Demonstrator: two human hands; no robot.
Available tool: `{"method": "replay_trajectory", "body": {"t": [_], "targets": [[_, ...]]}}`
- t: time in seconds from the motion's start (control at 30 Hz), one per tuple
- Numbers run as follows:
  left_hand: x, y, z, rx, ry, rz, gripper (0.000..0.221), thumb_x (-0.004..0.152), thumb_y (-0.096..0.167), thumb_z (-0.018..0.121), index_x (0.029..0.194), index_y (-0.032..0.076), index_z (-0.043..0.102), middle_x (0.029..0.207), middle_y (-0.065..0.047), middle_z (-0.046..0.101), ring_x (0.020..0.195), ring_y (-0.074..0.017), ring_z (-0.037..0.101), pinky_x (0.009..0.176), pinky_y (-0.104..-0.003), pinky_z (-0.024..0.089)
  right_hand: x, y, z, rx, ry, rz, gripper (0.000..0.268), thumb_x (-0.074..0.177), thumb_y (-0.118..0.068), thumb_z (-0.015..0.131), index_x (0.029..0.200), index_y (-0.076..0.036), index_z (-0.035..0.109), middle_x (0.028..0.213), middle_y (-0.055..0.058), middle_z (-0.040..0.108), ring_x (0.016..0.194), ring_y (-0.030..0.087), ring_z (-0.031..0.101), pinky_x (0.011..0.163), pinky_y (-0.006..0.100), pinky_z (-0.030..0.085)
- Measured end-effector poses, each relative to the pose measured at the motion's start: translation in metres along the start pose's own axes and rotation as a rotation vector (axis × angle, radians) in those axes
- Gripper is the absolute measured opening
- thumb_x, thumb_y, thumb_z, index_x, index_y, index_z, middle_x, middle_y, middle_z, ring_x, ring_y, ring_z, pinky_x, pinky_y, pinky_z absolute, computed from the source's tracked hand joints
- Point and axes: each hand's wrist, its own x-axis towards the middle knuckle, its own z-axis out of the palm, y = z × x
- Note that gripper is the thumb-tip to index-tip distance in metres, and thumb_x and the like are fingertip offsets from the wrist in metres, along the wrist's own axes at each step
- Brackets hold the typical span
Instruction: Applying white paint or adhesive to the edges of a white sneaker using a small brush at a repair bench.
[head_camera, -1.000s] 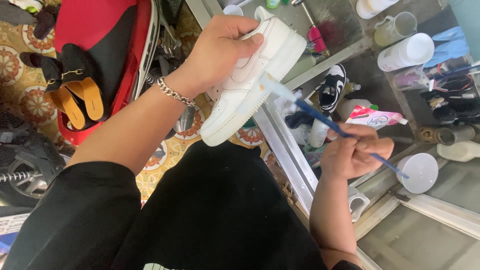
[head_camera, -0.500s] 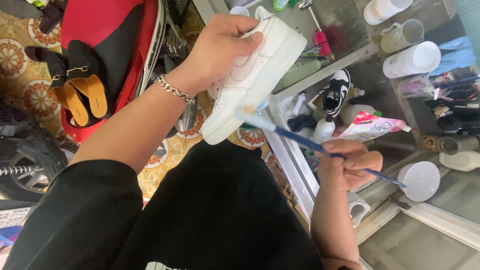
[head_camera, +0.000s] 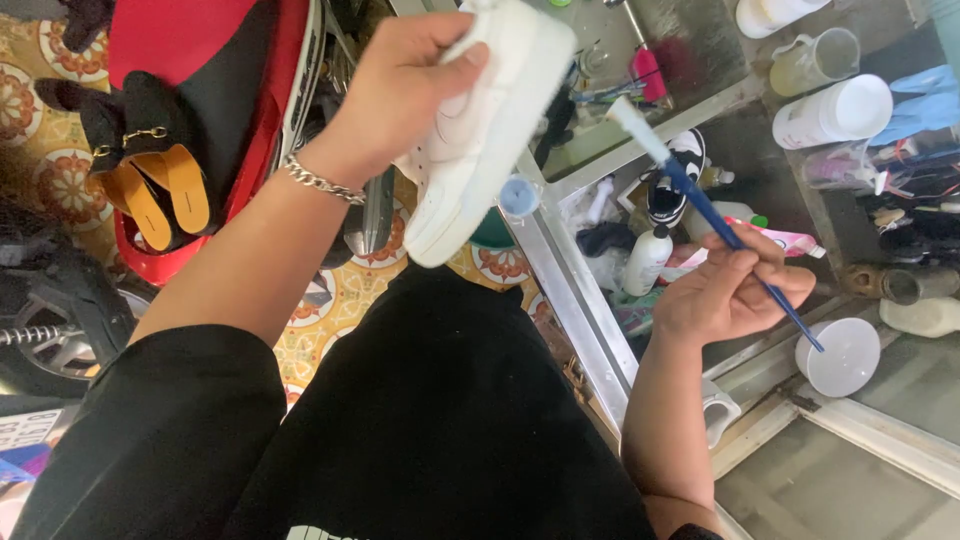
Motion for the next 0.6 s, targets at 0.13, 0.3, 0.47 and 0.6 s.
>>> {"method": "replay_trajectory", "body": {"t": [0.13, 0.3, 0.47, 0.6], "targets": [[-0.018, -0.014, -0.026, 0.059, 0.064, 0.059, 0.023, 0.134, 0.016, 0.072, 0.153, 0.009, 0.080, 0.151, -0.006, 0.088, 0.131, -0.0229, 0.089, 0.105, -0.035, 0.073, -0.017, 0.006, 0.020, -0.261, 0.095, 0.067, 0.025, 0.118, 0.016, 0.062, 0.121, -0.005, 0.047, 0.114, 0.037, 0.075, 0.076, 0.038, 0.075, 0.065, 0.048, 0.073], [-0.053, -0.031, -0.058, 0.329, 0.075, -0.094, 0.080, 0.089, -0.006, 0.115, 0.153, -0.003, 0.066, 0.157, -0.021, 0.078, 0.149, -0.0389, 0.075, 0.111, -0.051, 0.063, -0.051, 0.030, 0.048, -0.339, -0.433, 0.061, 0.014, 0.127, -0.010, 0.082, 0.124, -0.009, 0.068, 0.097, 0.012, 0.079, 0.085, 0.026, 0.081, 0.086, 0.042, 0.064], [-0.084, -0.080, -0.061, 0.416, 0.201, -0.200, 0.042, 0.103, 0.002, 0.110, 0.137, -0.002, 0.085, 0.140, -0.018, 0.092, 0.120, -0.0314, 0.089, 0.081, -0.041, 0.069, -0.108, 0.090, 0.044, -0.503, -0.704, 0.073, 0.005, 0.127, -0.011, 0.077, 0.124, -0.006, 0.078, 0.121, 0.017, 0.083, 0.111, 0.034, 0.084, 0.098, 0.046, 0.069], [-0.105, -0.099, -0.059, 0.427, 0.236, -0.318, 0.020, 0.120, 0.013, 0.097, 0.126, -0.002, 0.085, 0.119, -0.014, 0.091, 0.104, -0.0271, 0.084, 0.077, -0.043, 0.062, -0.137, 0.117, 0.042, -0.462, -0.862, 0.048, 0.007, 0.128, -0.006, 0.075, 0.127, -0.002, 0.069, 0.119, 0.020, 0.079, 0.108, 0.037, 0.086, 0.087, 0.043, 0.070]]}}
